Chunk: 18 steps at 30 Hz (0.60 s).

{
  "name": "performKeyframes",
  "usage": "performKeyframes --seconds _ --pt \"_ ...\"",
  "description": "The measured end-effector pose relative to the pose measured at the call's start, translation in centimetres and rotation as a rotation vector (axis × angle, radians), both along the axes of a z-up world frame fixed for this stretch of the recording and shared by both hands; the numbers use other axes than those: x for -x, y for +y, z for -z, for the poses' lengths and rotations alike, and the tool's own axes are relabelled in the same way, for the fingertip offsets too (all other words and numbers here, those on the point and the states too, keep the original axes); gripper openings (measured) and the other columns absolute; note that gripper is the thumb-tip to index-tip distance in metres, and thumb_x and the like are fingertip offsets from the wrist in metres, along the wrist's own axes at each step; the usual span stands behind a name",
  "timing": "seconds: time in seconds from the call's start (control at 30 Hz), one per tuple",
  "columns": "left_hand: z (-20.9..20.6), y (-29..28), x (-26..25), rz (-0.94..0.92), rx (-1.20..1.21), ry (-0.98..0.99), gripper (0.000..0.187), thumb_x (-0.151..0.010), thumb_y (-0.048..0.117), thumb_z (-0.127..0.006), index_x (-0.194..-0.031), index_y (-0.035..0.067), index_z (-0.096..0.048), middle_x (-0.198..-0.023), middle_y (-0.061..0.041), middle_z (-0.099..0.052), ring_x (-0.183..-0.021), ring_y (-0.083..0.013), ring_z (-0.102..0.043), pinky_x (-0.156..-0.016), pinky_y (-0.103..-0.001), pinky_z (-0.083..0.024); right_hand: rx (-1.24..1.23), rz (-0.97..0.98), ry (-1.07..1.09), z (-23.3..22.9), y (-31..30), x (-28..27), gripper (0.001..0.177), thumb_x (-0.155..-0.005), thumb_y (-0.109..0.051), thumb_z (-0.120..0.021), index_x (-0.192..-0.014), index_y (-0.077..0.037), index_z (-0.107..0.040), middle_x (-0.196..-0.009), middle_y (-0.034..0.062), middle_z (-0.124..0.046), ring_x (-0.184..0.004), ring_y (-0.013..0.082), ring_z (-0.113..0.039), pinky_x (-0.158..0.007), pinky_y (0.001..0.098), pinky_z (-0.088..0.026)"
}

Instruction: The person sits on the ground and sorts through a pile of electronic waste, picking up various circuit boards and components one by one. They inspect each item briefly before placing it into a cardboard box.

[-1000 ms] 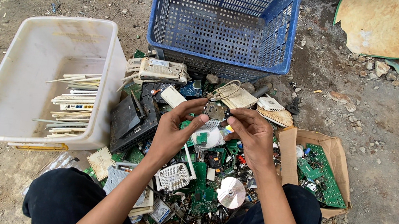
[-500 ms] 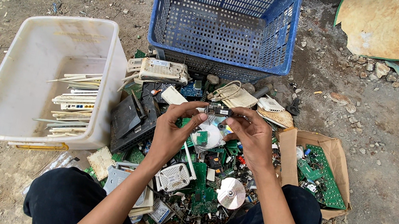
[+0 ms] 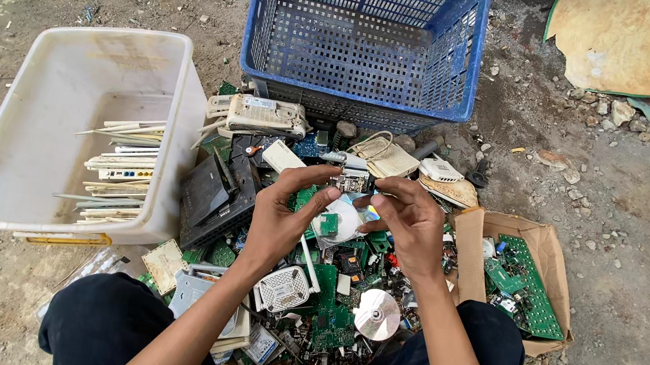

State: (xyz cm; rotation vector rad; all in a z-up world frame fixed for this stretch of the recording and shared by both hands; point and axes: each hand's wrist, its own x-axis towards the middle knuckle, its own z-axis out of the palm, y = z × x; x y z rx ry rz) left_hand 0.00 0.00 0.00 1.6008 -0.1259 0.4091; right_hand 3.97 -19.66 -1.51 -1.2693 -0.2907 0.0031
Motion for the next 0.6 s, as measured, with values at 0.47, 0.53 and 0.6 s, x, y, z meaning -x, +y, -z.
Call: performKeyframes --seconds 0.47,0.53,0.6 --pt "0.4 -0.6 0.2 0.205 -0.031 0.113 0.039 -0.099 0.005 -0.068 -0.137 0.005 -0.06 -0.107 -0.018 -0.077 -0.1 -0.0237 -0.07 -0.097 -0.044 -0.053 0.074 0.235 0.009 -2.8 -10.2 0.8 0.022 -0.09 -0.002 -0.077 -0.109 0.005 -0.069 -0.095 0.0166 -0.075 -0.077 0.0194 -0.074 -0.055 0.0394 -0.069" --pt "1.4 -1.1 -0.3 0.259 -0.069 0.164 0.04 -0.101 0.007 -0.065 -0.14 0.004 -0.057 -0.106 -0.02 -0.076 -0.101 -0.0262 -0.071 -0.098 -0.044 -0.053 0.127 0.296 -0.026 -2.7 -14.3 1.7 0.022 -0.091 0.0 -0.076 -0.11 0.005 -0.068 -0.095 0.0175 -0.074 -0.078 0.0194 -0.074 -0.056 0.0413 -0.069" --pt "2.1 -2.0 -1.1 0.28 -0.412 0.45 0.054 -0.094 0.037 -0.062 -0.142 0.013 -0.055 -0.114 -0.008 -0.08 -0.106 -0.0148 -0.074 -0.085 -0.031 -0.053 0.338 0.377 0.023 -3.4 -17.6 3.1 0.015 -0.096 -0.015 -0.072 -0.103 -0.003 -0.066 -0.088 0.0081 -0.067 -0.074 0.0144 -0.069 -0.063 0.0316 -0.072"
